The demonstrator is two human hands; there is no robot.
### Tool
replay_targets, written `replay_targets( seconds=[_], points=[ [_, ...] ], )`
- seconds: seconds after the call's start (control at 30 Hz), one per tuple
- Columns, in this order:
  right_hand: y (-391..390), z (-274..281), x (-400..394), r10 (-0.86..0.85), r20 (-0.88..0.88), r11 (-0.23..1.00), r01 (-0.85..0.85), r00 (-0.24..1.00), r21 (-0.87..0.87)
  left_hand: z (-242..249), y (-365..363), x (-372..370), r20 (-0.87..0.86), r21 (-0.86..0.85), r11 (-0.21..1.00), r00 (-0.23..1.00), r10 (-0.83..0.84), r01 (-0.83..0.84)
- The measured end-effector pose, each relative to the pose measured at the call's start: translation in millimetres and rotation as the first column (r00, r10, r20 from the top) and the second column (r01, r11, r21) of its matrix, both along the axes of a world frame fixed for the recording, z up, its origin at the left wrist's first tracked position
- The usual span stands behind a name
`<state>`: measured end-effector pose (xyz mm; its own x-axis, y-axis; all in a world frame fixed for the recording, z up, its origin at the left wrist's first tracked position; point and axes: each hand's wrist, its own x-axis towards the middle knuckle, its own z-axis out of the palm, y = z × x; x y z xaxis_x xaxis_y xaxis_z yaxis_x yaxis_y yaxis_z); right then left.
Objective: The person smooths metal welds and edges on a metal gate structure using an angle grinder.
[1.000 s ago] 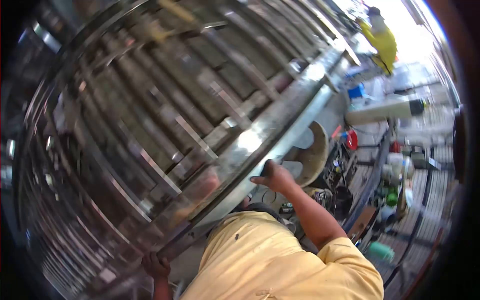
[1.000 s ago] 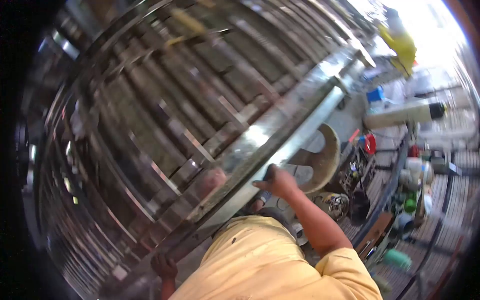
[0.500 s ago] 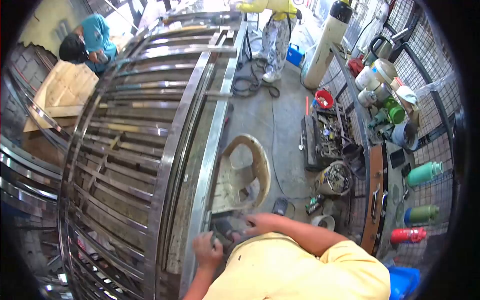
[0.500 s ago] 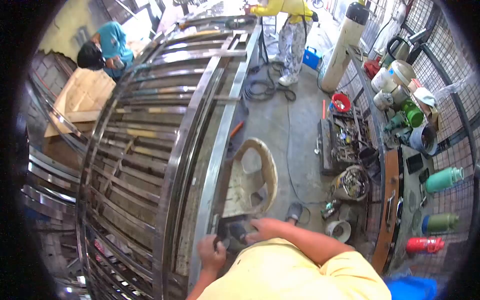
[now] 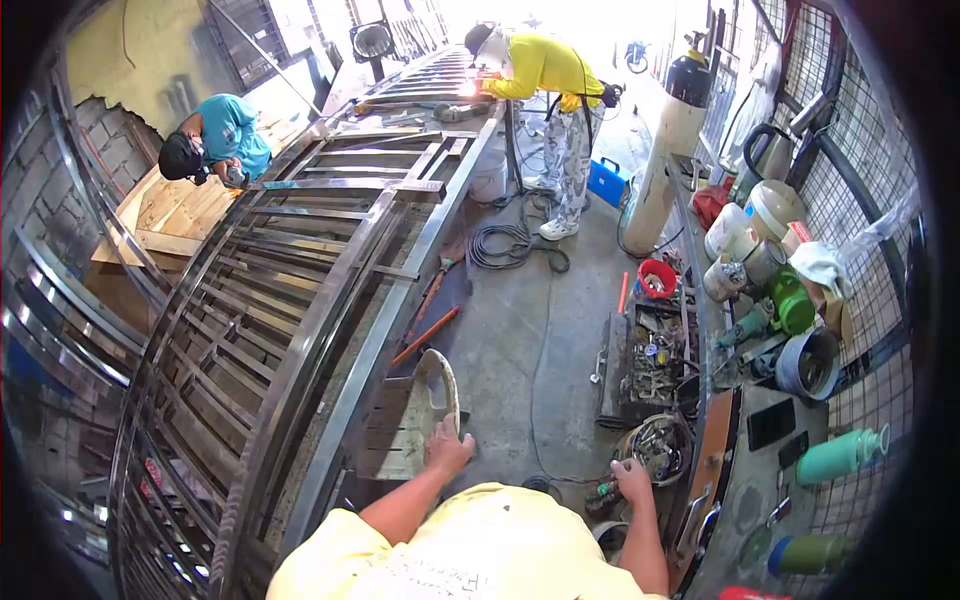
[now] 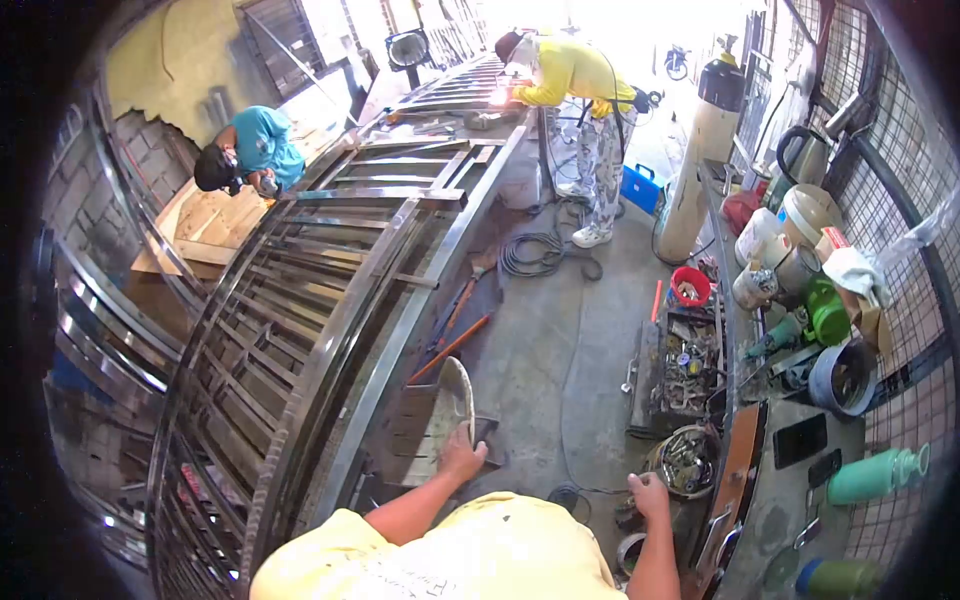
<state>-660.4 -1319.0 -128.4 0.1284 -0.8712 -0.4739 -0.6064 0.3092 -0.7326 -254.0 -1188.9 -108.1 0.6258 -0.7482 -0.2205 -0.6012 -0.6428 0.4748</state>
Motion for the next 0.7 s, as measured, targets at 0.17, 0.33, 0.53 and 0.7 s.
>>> replay_targets(
  seconds=[0.17, 0.33, 0.53, 0.7],
  points=[
    [-8.0, -21.1, 6.8, -0.211, 0.036, 0.96, 0.2, 0.977, 0.197, -2.6, -38.1, 26.9, 0.242, -0.115, 0.993, 0.97, -0.009, 0.038],
    [-33.6, -41.4, 47.3, -0.031, -0.019, 0.966, 0.035, 0.999, 0.255, 11.7, -123.5, 51.0, 0.303, -0.347, 0.928, 0.953, -0.024, 0.134],
    [-137.7, -54.4, 83.5, 0.249, -0.331, 0.96, -0.187, 0.91, 0.21, -11.5, -241.9, 81.9, 0.215, -0.47, 0.835, 0.954, -0.208, 0.288],
    [-250.2, -49.6, 106.7, 0.402, -0.535, 0.912, -0.271, 0.743, 0.308, -38.2, -292.0, 134.4, -0.049, -0.281, 0.934, 0.969, -0.241, 0.219]
  ],
)
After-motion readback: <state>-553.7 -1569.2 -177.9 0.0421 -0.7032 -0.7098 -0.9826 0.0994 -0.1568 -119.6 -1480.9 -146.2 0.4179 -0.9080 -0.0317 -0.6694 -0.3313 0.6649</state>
